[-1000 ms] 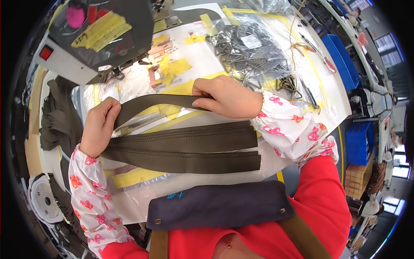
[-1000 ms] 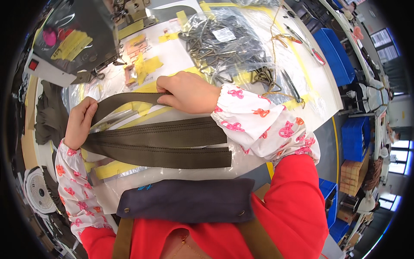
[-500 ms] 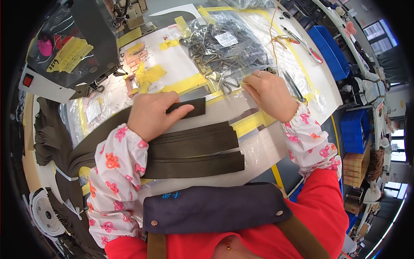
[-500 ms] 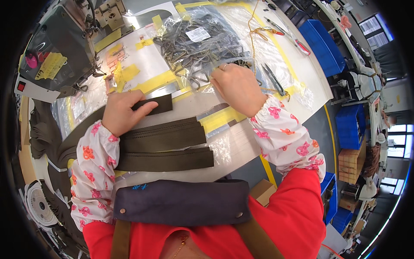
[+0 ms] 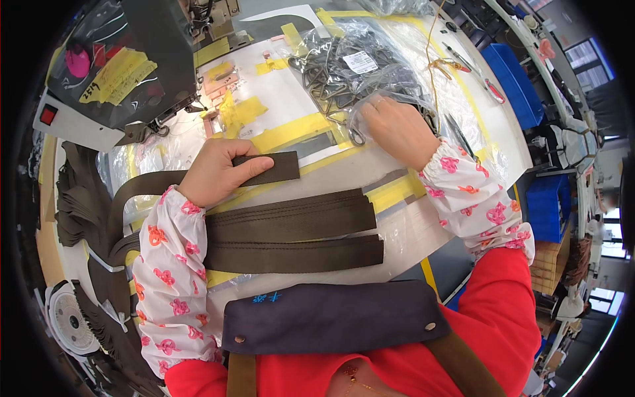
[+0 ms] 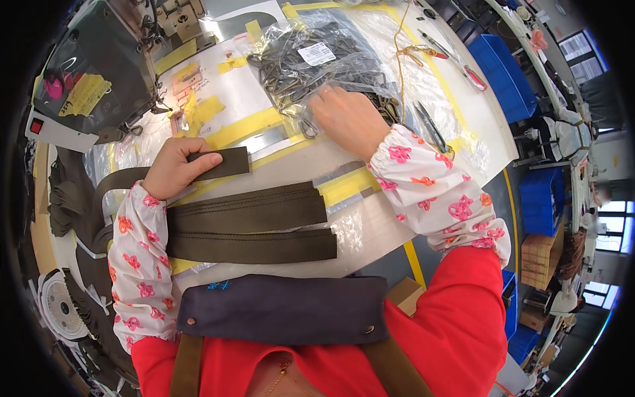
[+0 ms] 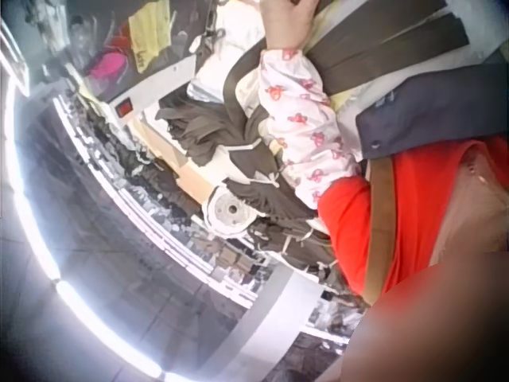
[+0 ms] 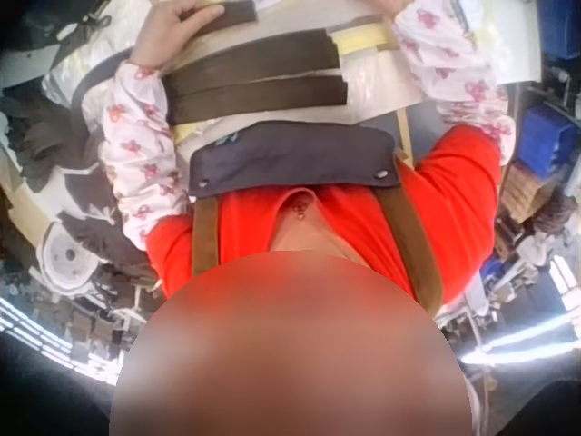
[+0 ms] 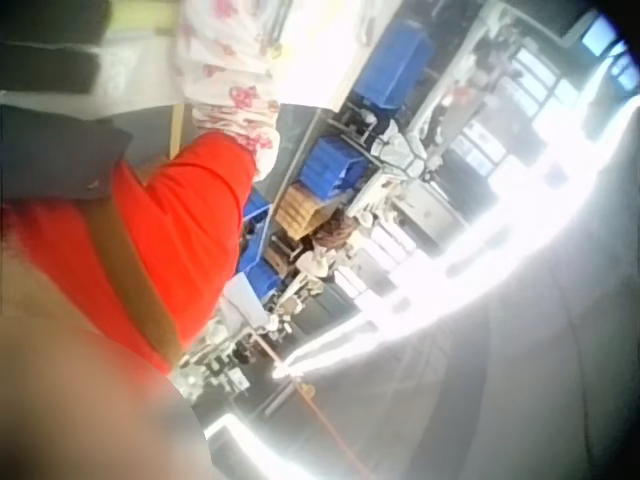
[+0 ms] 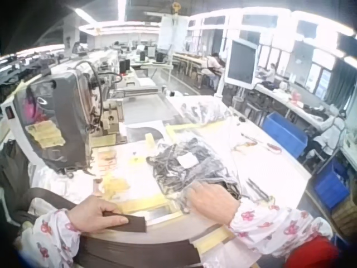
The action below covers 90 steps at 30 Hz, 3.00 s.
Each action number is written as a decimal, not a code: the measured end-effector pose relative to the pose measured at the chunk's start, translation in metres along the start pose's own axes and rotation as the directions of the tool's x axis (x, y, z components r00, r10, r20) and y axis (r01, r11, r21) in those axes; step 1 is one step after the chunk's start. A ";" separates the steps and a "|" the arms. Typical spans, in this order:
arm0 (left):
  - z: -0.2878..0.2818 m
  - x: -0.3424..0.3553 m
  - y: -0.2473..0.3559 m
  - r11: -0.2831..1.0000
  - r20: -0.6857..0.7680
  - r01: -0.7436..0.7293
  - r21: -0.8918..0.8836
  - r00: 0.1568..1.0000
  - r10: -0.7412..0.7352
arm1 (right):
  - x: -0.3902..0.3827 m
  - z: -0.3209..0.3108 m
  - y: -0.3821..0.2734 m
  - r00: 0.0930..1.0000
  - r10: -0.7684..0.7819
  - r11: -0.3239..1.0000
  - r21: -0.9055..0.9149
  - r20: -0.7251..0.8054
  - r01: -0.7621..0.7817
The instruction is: Attaching metal clips and hardware to nylon straps using an industrial sewing machine.
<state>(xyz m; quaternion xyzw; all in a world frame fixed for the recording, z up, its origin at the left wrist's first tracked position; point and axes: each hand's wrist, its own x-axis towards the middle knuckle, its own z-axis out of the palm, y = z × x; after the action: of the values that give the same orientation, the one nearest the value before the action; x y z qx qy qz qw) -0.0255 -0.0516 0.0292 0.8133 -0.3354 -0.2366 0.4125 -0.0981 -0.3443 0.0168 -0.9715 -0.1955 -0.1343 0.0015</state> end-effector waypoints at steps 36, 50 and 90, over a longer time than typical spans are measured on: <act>-0.008 -0.022 -0.022 0.997 -0.146 -0.063 -0.047 0.988 0.056 | 0.011 -0.038 0.030 0.873 -0.195 0.936 -0.180 0.448 0.302; -0.008 -0.022 -0.022 0.999 -0.146 -0.042 -0.023 0.988 0.039 | 0.025 -0.041 0.027 0.753 -0.084 0.959 -0.153 0.652 0.240; 0.001 -0.022 -0.010 0.872 -0.484 -0.010 0.490 0.828 0.282 | 0.100 0.024 -0.130 0.919 0.115 -0.178 0.918 0.378 -0.355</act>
<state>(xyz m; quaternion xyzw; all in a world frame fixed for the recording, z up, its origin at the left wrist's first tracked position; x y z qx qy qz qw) -0.0371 -0.0314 0.0225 0.8921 -0.3152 0.1238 0.2991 -0.0530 -0.1850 0.0132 -0.6636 -0.0450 0.1388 0.7337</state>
